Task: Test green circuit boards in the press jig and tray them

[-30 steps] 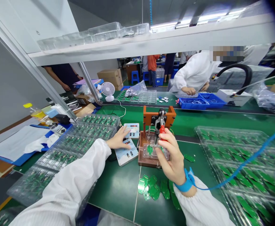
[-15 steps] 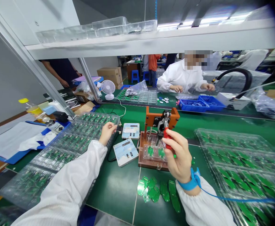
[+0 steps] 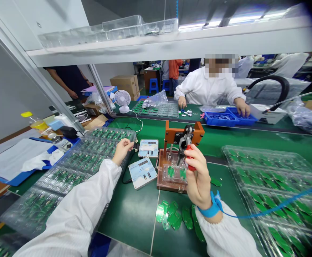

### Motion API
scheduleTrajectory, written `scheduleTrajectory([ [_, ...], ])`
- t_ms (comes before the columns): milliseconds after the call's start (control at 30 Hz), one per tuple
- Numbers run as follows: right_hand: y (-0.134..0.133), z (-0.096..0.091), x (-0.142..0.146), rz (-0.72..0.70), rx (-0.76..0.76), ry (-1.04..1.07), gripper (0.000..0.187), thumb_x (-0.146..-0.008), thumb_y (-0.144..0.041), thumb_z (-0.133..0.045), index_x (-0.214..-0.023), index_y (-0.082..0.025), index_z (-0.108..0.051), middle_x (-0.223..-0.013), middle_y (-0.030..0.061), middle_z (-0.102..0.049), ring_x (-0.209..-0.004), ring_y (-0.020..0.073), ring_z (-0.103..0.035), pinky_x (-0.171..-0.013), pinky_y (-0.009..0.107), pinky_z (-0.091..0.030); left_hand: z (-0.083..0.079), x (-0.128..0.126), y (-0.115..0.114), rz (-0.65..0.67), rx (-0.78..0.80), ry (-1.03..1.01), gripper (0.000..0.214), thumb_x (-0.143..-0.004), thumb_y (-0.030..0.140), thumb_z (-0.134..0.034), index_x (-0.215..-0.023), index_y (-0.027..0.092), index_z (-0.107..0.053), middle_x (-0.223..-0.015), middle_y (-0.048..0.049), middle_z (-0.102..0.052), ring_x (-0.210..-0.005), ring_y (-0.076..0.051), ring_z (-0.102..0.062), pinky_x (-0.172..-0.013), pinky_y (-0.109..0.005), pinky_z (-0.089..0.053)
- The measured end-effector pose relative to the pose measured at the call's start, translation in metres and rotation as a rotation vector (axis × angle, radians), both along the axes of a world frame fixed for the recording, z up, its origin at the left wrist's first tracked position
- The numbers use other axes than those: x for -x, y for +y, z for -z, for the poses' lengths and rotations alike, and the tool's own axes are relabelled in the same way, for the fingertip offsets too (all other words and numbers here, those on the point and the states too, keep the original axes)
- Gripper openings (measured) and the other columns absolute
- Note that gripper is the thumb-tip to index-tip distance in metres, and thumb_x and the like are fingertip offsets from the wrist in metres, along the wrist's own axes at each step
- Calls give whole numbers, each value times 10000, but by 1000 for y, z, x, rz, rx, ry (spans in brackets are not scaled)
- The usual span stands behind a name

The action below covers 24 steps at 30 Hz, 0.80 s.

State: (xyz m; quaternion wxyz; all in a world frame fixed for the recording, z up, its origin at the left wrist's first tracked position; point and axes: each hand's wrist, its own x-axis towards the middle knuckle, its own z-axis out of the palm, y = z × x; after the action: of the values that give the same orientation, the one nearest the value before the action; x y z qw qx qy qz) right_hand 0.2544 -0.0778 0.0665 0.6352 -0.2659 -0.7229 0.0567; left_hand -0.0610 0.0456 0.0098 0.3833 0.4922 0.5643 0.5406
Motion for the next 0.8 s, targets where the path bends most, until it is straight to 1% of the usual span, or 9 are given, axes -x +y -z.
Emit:
scheduleTrajectory([
  [267, 0, 0, 0, 12, 6, -13, 383, -1003, -145, -469, -1353, -290, -529, -1345, 75, -623, -1471, 304, -434, -1142, 627, -467, -1, -1, -2, 8, -2, 9, 435, -590, 493, -840, -657, 205, -521, -569, 14, -611, -563, -148, -607, -535, -233, -439],
  [367, 0, 0, 0, 9, 13, -12, 386, -1001, -144, -470, -1353, -292, -529, -1342, 76, -624, -1476, 302, -429, -1150, 632, -459, 0, 0, -1, 8, -2, 13, 434, -592, 488, -842, -655, 205, -519, -568, 15, -608, -564, -149, -608, -537, -234, -443],
  [533, 1, 1, 0, -10, -5, 5, 407, -990, -116, -478, -1358, -280, -536, -1338, 76, -622, -1472, 288, -436, -1177, 604, -439, 0, 0, -1, 17, 1, 12, 436, -590, 485, -844, -652, 204, -517, -567, 16, -609, -559, -145, -603, -537, -233, -446],
  [700, 1, 1, 0, -3, 1, 4, 413, -992, -124, -475, -1364, -295, -533, -1338, 71, -625, -1463, 297, -447, -1161, 619, -447, 0, 0, -1, 27, -1, 9, 437, -596, 483, -845, -658, 203, -515, -579, 17, -612, -560, -143, -604, -539, -234, -454],
  [800, 1, 1, 0, -11, -3, 10, 423, -991, -118, -481, -1372, -295, -533, -1346, 67, -619, -1464, 294, -444, -1169, 604, -441, 1, 0, 0, 30, -1, 9, 442, -593, 485, -849, -661, 202, -516, -574, 18, -609, -556, -142, -604, -537, -232, -453],
])
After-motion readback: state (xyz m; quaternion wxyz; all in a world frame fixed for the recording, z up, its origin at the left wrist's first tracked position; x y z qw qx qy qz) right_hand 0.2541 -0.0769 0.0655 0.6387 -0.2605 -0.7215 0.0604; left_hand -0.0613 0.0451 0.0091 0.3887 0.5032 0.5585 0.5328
